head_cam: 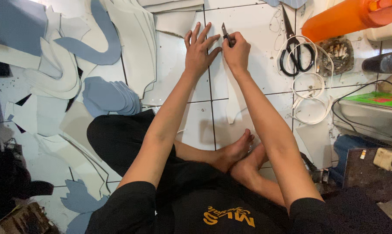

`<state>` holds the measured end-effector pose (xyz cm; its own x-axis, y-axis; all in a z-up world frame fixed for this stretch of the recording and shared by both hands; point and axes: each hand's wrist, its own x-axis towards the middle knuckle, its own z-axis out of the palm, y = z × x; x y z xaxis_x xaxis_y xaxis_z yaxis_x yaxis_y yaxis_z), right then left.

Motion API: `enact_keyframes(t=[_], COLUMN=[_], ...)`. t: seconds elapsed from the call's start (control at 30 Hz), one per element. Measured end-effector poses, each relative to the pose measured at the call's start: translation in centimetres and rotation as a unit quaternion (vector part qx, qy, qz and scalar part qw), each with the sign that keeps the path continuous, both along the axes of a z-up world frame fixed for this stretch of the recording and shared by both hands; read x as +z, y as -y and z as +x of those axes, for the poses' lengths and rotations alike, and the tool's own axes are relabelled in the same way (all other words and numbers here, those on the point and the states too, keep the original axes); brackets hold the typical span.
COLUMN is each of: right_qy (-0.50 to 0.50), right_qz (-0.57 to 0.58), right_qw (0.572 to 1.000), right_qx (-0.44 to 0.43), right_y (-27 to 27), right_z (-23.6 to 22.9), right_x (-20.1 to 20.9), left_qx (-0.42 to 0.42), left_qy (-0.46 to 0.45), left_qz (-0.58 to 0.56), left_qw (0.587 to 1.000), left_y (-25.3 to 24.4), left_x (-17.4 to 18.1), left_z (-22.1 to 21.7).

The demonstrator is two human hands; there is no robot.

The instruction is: The person sits on a tiled floor and uses a utility knife to cut shapes out of white foam sheets. They repeatedly trace outlines, cut along the lines, and separate the cut pieces from the main sheet.

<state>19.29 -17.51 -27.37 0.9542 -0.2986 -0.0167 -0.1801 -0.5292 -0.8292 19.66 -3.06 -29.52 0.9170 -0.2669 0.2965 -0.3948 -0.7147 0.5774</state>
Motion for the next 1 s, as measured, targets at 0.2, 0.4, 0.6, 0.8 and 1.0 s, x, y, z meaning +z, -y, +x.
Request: enact_keyframes(t=[0.2,0.4,0.6,0.8,1.0], right_qy=[0.029,0.076,-0.047,-0.188,-0.215], right_qz=[-0.059,-0.019,0.029,0.206,0.354], right_qw=[0.998,0.996,0.998,0.960,0.909], right_qx=[-0.021,-0.051,0.005,0.022,0.050], right_y=[-1.1,-0.5,2.8,3.9,4.4], right_z=[-0.2,0.7,2.4,3.1,4.8], right_x=[-0.3,0.1,-0.2,2.3,-0.9], left_qx=[0.020,0.010,0.001,-0.054,-0.111], left_qy=[0.017,0.011,-0.034,0.025,0.031], left_qz=[0.027,0.062,0.151,0.004,-0.057], left_qw=[0.999,0.998,0.988,0.998,0.992], left_y=[0.2,0.4,0.5,0.1,0.4], left_x=[-0.1,0.9,0.9,2.3,0.3], left_z=[-0.1,-0.1,-0.2,-1.2,-1.6])
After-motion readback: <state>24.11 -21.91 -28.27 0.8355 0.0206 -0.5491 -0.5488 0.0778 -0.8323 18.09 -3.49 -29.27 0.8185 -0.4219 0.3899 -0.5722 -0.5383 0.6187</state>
